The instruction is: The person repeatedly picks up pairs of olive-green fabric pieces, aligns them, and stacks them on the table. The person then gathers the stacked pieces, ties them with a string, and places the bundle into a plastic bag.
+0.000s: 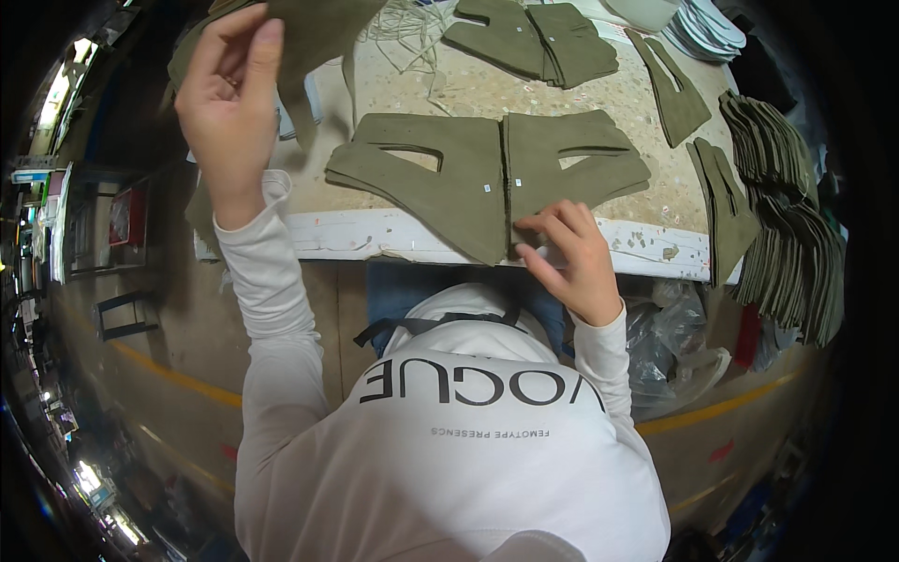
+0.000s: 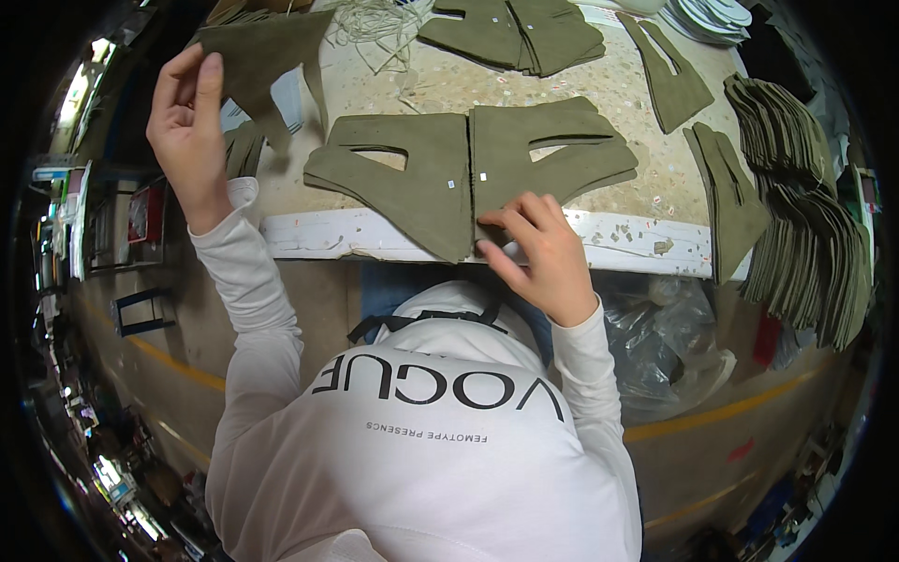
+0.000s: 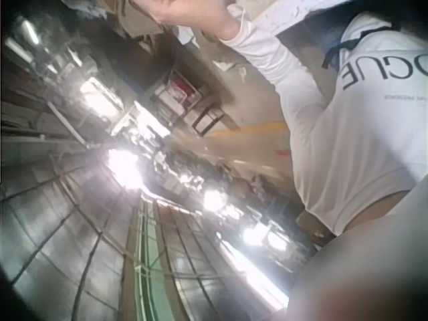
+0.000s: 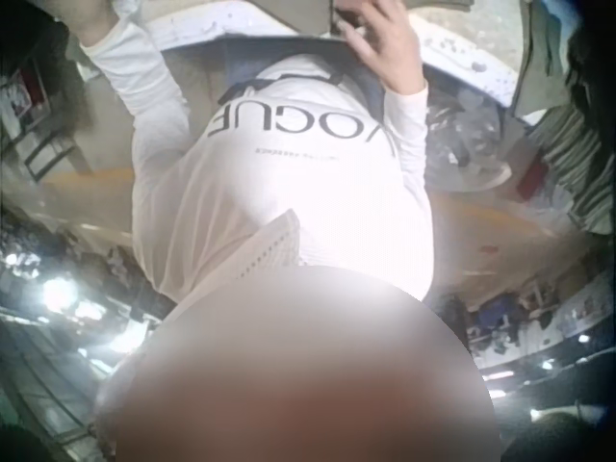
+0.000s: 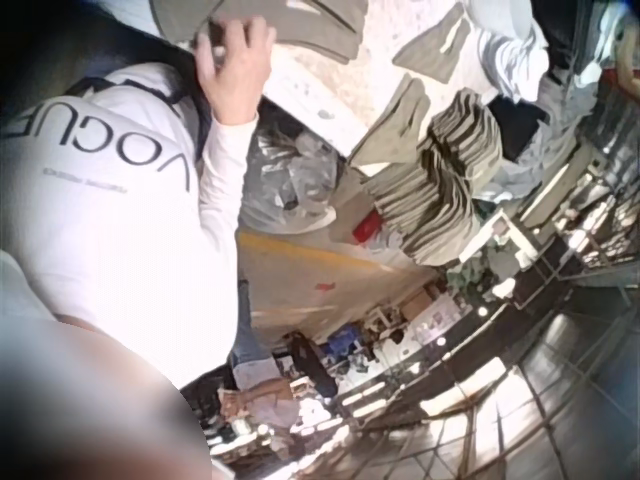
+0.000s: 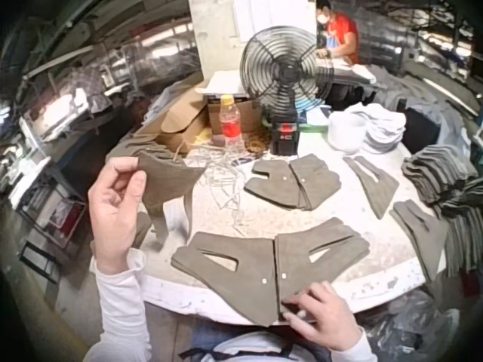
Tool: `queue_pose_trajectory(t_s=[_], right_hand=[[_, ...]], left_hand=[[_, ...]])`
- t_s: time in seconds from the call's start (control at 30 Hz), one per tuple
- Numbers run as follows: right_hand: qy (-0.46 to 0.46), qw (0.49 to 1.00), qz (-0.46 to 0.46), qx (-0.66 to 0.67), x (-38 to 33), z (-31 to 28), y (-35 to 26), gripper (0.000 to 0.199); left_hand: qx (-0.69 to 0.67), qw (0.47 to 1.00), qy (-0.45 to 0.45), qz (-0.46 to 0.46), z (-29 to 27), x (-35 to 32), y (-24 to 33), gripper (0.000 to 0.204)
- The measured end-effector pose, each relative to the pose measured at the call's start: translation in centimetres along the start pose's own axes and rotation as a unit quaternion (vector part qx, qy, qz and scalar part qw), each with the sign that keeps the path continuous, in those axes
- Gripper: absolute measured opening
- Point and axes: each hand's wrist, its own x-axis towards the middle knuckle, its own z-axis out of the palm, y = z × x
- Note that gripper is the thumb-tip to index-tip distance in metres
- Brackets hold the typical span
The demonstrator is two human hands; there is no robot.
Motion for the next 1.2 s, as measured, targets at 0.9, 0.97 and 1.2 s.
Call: queue_pose_trajectory(t_s=[0.9,0.97,1.2], right_hand=[[0.191,0.979,-0.045,-0.062,-3.8,4.0,-1.4,0.038],[0.182,0.98,-0.05,-0.065,-3.8,4.0,-1.6,0.037],[0.134,0.99,-0.047,0.023,-1.7,0.5,-0.7,0.019]], left_hand=[[0.077,0.948,-0.293,0.097,5.0,-20.8,1.4,0.026],[0.077,0.946,-0.294,0.112,5.1,-20.2,1.6,0.025],[0.091,0.919,-0.361,0.132,5.5,-14.0,1.5,0.021]])
